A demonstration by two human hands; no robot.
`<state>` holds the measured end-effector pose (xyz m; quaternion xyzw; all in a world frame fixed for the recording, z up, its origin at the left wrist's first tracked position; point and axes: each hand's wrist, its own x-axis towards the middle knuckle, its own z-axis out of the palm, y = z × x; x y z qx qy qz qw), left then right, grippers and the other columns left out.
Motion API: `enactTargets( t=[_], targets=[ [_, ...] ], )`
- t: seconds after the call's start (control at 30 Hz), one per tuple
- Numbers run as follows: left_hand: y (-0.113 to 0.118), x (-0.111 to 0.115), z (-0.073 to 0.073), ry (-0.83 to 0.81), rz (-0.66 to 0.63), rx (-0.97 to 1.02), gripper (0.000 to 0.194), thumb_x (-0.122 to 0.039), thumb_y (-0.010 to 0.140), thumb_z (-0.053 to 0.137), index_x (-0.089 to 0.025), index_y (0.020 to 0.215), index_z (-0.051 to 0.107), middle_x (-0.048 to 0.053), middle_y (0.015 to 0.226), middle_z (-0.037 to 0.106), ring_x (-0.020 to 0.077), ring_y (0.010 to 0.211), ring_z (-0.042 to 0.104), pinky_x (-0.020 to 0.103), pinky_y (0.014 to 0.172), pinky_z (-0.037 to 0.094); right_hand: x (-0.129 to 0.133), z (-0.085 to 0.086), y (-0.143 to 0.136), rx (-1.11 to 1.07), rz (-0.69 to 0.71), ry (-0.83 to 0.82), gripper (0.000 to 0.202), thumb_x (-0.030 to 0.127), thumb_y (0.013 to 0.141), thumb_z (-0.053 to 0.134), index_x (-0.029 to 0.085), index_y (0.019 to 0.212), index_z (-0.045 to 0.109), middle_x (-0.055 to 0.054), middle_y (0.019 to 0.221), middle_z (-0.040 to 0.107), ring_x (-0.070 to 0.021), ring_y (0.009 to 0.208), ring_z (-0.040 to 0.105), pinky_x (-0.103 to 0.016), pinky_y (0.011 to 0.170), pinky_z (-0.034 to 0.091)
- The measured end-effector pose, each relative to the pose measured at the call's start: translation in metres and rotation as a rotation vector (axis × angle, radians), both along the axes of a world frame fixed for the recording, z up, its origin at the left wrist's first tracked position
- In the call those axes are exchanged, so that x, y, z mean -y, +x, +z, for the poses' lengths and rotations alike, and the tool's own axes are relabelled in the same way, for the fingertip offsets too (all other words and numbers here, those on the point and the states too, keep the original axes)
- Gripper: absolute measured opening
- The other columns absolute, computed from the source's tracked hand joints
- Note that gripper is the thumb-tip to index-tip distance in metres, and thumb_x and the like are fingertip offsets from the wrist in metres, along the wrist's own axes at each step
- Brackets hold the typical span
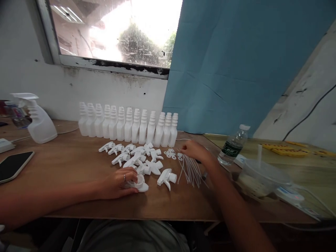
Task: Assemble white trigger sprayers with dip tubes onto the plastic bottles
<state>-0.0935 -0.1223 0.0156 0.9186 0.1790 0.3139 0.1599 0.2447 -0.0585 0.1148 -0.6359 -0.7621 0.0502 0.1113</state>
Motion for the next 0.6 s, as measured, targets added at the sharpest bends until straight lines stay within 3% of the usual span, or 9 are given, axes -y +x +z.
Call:
enactTargets(
  t=[0.13,0.23,0.37,0.6],
  targets=[
    [0.0,-0.001,-0.001,0.023,0.014,-0.014,0.023,-0.038,0.089,0.062,-0.017,0.097,0.057,0.007,0.096,0.066,0.0186,0.095,0.06,0.03,0.085,0.049,-0.02,-0.027,0.012,-0.011,-0.113,-0.3,0.037,0.033,0.076,0.063,0.016,0.045,0.052,-0.002,0.044,0.053,-0.0124,0.044,0.05,-0.024,0.048,0.037],
    [0.001,0.0,0.001,0.025,0.008,-0.012,0.024,-0.039,0.089,0.061,-0.017,0.096,0.057,0.008,0.096,0.065,0.0177,0.092,0.06,0.029,0.083,0.049,-0.023,-0.042,0.012,-0.01,-0.087,-0.269,0.035,0.029,0.076,0.064,0.017,0.046,0.05,0.0,0.043,0.051,-0.0115,0.043,0.047,-0.023,0.046,0.034],
    [0.001,0.001,0.003,0.032,0.023,-0.036,0.023,-0.039,0.089,0.059,-0.017,0.097,0.057,0.008,0.095,0.065,0.0175,0.09,0.06,0.028,0.081,0.049,-0.025,-0.049,0.016,0.038,-0.102,-0.215,0.042,0.024,0.075,0.065,0.019,0.039,0.043,0.0,0.038,0.044,-0.011,0.04,0.043,-0.024,0.045,0.031],
    [0.001,0.0,0.001,0.029,0.012,-0.019,0.026,-0.041,0.089,0.06,-0.017,0.097,0.057,0.008,0.096,0.066,0.0188,0.095,0.061,0.029,0.086,0.049,-0.026,-0.056,0.019,-0.069,-0.166,-0.341,0.038,0.025,0.076,0.064,0.017,0.041,0.052,-0.003,0.039,0.05,-0.0107,0.034,0.042,-0.024,0.037,0.031]
  ],
)
